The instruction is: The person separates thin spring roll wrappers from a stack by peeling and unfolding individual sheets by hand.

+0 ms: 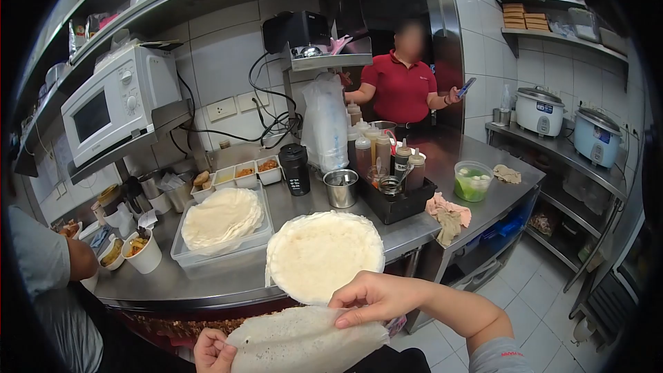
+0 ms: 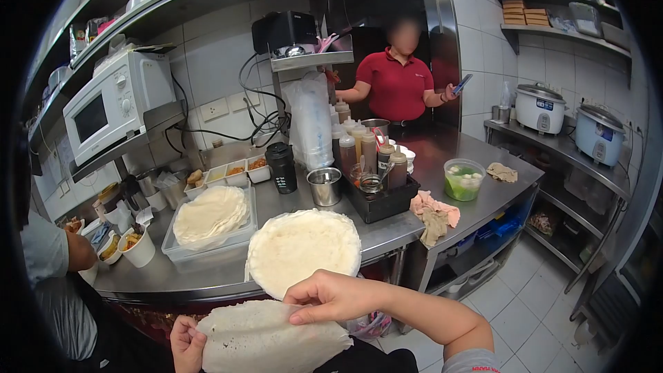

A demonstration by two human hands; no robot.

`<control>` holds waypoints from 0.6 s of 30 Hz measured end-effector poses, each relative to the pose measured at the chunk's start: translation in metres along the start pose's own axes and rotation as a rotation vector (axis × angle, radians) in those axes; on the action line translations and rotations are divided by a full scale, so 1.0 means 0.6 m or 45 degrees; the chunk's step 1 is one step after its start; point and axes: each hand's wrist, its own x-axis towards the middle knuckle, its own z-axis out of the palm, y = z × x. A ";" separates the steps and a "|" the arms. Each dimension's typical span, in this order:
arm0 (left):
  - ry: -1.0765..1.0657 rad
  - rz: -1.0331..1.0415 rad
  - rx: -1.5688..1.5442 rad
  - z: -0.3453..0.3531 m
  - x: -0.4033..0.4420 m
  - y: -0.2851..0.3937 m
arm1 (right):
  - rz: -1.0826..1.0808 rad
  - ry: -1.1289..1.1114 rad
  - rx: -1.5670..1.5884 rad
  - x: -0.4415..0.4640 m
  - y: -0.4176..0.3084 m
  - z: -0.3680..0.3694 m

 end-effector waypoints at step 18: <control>-0.256 0.098 0.316 0.002 0.000 0.039 | 0.020 -0.016 0.114 -0.021 -0.012 0.003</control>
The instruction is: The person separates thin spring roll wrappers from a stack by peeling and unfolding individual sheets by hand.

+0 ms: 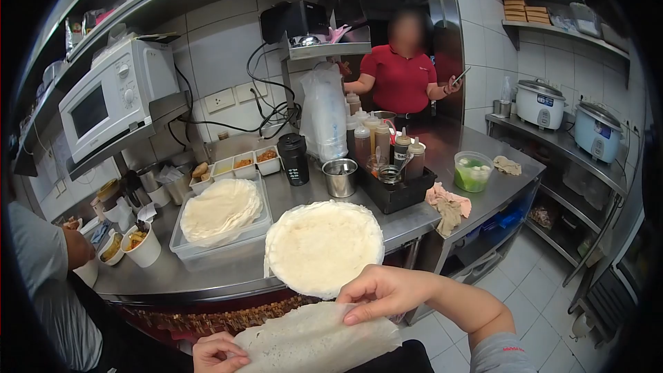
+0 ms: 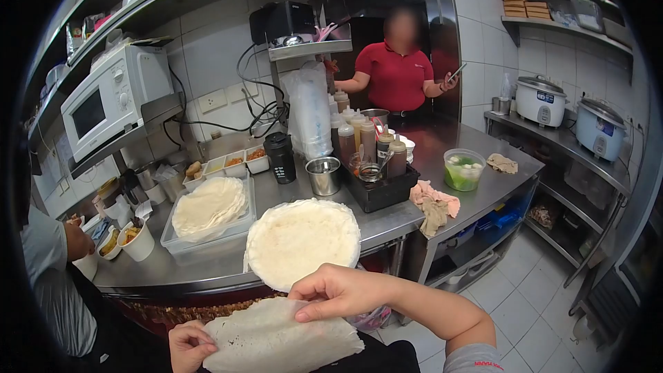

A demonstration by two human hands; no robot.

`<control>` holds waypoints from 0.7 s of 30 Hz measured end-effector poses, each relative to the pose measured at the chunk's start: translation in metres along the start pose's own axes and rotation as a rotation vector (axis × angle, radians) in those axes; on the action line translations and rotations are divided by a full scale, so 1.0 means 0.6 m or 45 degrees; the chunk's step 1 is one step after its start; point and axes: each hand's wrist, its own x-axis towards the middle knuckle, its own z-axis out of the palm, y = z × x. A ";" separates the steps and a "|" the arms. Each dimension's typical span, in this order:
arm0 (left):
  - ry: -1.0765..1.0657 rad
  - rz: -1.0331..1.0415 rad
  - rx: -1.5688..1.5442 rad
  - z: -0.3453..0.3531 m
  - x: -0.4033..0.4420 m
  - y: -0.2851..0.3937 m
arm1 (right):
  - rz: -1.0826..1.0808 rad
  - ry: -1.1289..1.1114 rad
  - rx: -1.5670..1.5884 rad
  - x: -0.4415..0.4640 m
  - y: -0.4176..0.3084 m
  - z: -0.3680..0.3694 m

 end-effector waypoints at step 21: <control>0.755 0.873 0.883 -0.274 0.454 0.019 | -0.768 0.976 -1.329 0.437 -0.096 -0.262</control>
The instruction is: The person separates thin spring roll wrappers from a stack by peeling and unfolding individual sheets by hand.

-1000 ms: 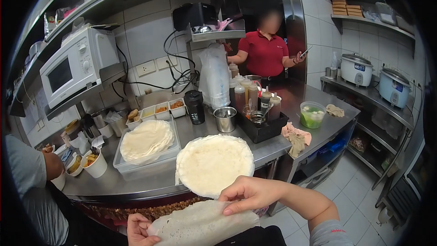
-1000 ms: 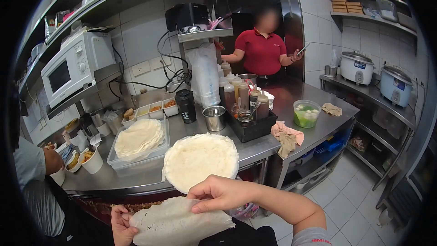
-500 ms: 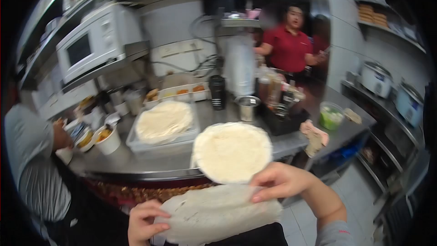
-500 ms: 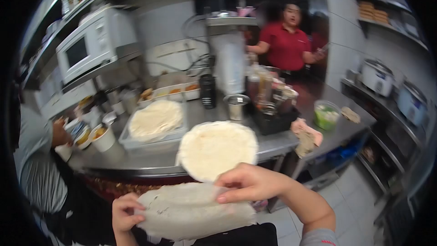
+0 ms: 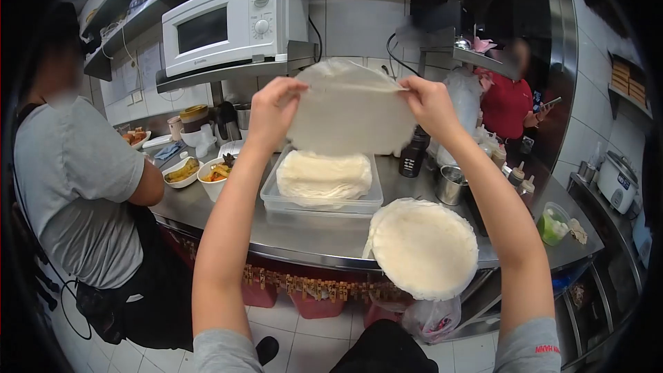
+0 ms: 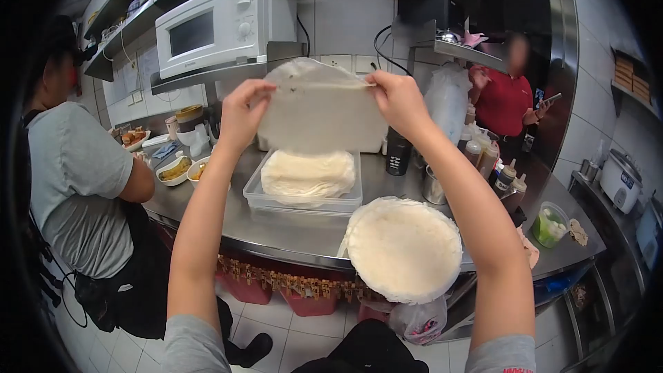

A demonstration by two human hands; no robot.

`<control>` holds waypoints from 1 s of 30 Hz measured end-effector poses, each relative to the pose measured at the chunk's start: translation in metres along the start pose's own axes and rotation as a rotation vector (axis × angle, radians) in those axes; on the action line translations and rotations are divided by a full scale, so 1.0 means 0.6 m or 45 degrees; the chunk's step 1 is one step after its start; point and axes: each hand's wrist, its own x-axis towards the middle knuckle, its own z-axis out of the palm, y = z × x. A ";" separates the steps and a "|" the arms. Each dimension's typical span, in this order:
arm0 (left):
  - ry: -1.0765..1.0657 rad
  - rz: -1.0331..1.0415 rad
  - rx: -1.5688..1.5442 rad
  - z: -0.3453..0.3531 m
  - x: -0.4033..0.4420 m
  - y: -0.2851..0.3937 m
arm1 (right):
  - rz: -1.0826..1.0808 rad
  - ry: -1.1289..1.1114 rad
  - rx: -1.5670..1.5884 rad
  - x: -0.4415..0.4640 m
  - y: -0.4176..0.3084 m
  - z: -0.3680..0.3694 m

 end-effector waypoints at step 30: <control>-1.616 -1.035 0.684 0.151 -0.240 -0.153 | 0.659 -1.444 -0.303 -0.173 0.086 0.327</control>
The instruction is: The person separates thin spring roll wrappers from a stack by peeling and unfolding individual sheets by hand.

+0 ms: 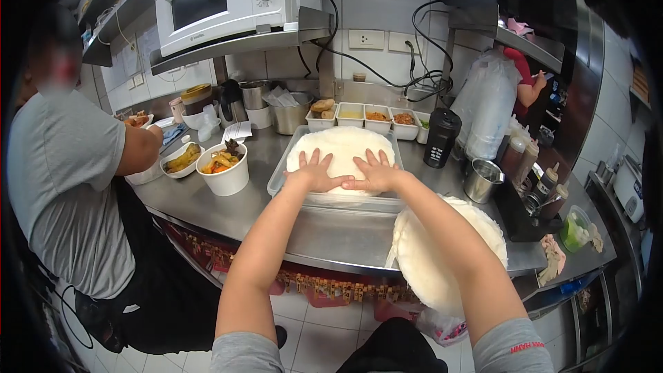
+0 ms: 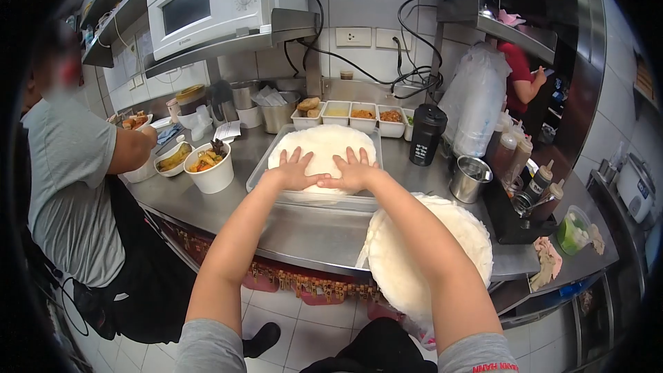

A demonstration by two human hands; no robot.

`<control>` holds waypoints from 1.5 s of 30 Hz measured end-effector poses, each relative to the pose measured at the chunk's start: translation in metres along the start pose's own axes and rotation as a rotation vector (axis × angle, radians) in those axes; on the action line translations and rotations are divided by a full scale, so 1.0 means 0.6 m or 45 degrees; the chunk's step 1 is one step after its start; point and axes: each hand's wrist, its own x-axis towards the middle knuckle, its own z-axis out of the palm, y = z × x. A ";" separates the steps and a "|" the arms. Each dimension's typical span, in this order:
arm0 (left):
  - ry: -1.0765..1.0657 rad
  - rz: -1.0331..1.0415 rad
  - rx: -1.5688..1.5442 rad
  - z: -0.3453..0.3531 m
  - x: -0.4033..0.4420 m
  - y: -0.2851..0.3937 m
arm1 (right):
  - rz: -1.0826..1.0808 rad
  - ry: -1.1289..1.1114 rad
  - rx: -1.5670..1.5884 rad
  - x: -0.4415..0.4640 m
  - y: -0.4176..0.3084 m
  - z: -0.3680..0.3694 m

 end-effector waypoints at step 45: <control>0.943 1.057 -0.404 -0.033 -0.182 0.350 | -0.118 0.844 2.430 -0.587 0.109 0.157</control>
